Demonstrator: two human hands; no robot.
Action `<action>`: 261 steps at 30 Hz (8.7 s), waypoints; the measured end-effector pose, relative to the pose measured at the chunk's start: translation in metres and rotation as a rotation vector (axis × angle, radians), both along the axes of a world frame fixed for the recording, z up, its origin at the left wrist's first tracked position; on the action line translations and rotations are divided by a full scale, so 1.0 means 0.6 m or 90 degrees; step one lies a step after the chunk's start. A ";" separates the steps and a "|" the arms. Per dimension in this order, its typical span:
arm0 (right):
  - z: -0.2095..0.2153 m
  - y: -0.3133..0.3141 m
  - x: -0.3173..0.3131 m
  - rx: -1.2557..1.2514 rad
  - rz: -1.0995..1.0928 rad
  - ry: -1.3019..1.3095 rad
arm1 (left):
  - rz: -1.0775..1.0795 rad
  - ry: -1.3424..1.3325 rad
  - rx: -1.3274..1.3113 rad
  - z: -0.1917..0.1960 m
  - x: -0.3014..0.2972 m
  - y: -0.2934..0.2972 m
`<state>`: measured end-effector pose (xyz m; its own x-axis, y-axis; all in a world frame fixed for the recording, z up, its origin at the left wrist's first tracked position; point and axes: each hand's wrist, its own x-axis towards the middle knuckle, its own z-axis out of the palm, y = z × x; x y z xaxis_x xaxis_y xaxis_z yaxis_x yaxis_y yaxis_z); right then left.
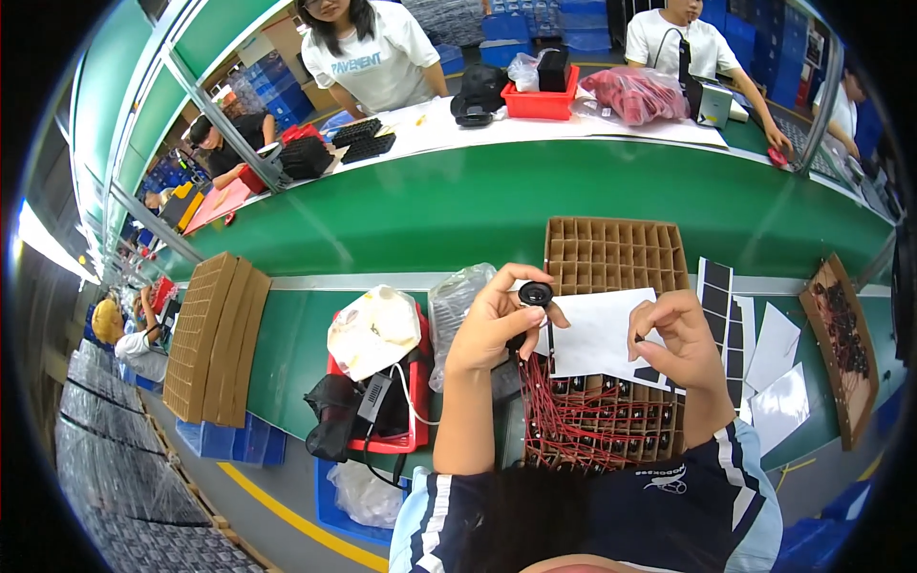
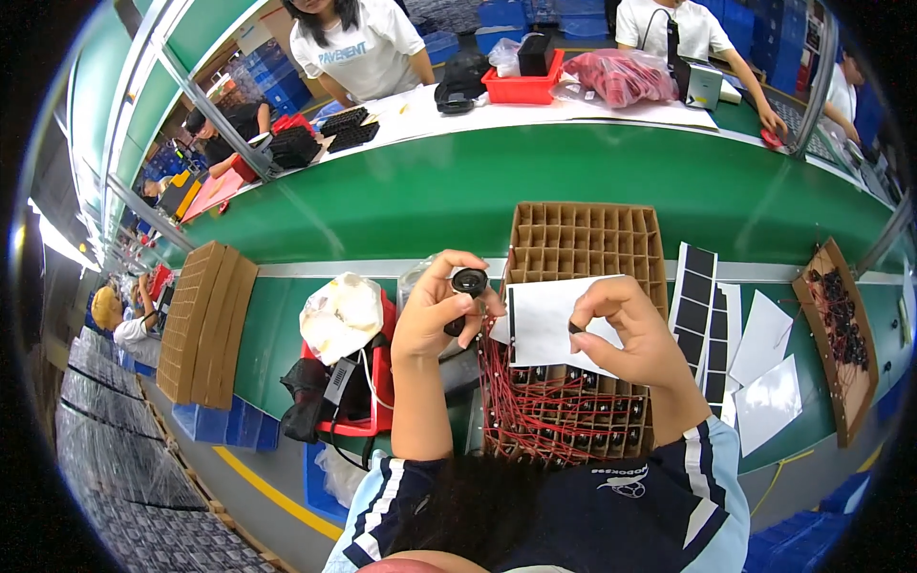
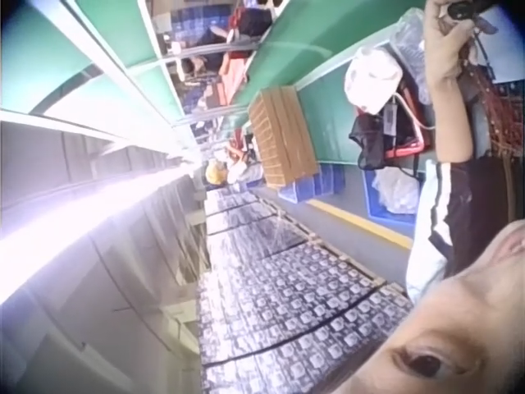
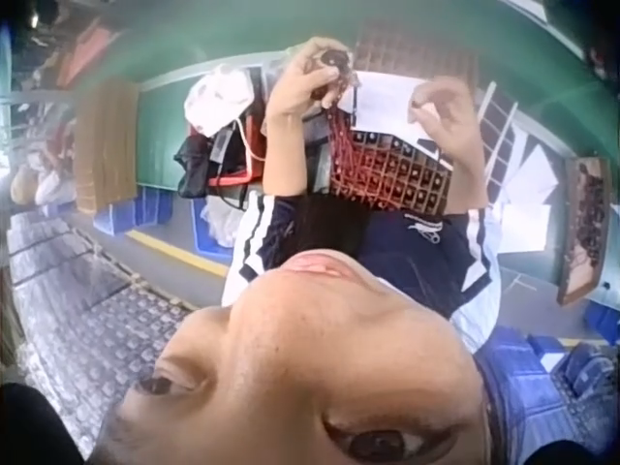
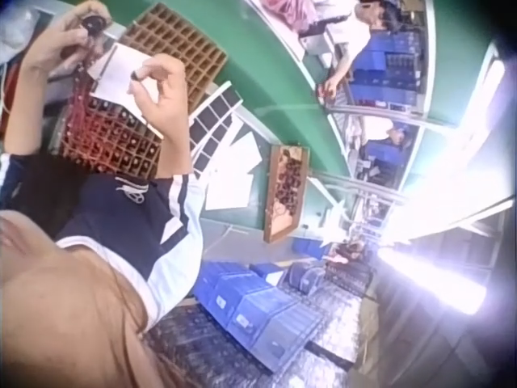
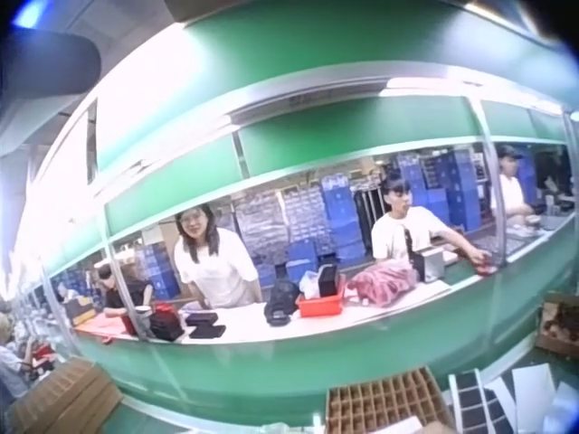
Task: Assembling small electronic components with wires and applying adhesive labels at a factory workbench.
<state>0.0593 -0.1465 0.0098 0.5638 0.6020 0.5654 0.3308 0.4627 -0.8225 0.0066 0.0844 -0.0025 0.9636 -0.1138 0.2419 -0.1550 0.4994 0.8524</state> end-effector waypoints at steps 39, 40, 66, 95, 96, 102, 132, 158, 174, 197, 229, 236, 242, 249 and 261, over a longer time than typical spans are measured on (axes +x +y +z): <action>0.076 -0.140 -0.088 -0.094 0.288 -0.234 | -0.070 0.029 -0.011 0.096 -0.110 -0.171; 0.077 -0.151 -0.098 -0.105 0.296 -0.189 | -0.064 0.036 -0.010 0.101 -0.120 -0.181; 0.095 -0.140 -0.091 -0.226 0.137 -0.073 | -0.036 0.012 0.145 0.095 -0.113 -0.184; 0.083 0.024 -0.067 -0.059 -0.051 0.006 | -0.123 -0.023 -0.049 0.074 -0.026 -0.079; 0.078 0.020 -0.062 -0.063 -0.047 0.007 | -0.110 -0.013 -0.064 0.072 -0.024 -0.084; 0.055 0.010 -0.059 -0.037 0.025 0.122 | -0.064 -0.014 -0.022 0.066 -0.037 -0.076; -0.007 -0.005 0.050 0.081 -0.018 -0.008 | 0.038 -0.022 0.031 0.031 0.032 -0.145; -0.018 -0.005 0.069 0.015 0.009 0.143 | 0.110 0.010 -0.066 0.004 0.059 -0.158; -0.015 0.000 0.065 -0.003 -0.009 0.119 | 0.201 -0.005 0.016 0.010 0.048 -0.164; 0.001 -0.025 0.084 -0.253 -0.079 0.053 | 0.208 0.001 0.023 -0.005 0.063 -0.171; -0.011 -0.014 0.097 -0.185 -0.065 0.079 | 0.240 0.008 0.067 -0.005 0.065 -0.175; 0.005 -0.019 0.100 -0.223 -0.109 0.009 | 0.212 0.008 0.085 0.005 0.062 -0.174; 0.005 -0.017 0.090 -0.259 -0.203 -0.061 | 0.197 -0.010 0.114 -0.008 0.059 -0.170; 0.026 -0.026 0.068 -0.306 -0.230 -0.093 | 0.184 -0.047 0.103 0.002 0.051 -0.174; 0.030 -0.019 0.059 -0.296 -0.406 -0.345 | 0.167 -0.007 0.046 0.006 0.053 -0.170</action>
<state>0.0949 -0.1580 0.0280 0.5952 0.5025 0.6271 0.7972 -0.2709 -0.5396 0.0387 -0.0179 0.0010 0.9598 0.1223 0.2525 -0.2802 0.3785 0.8822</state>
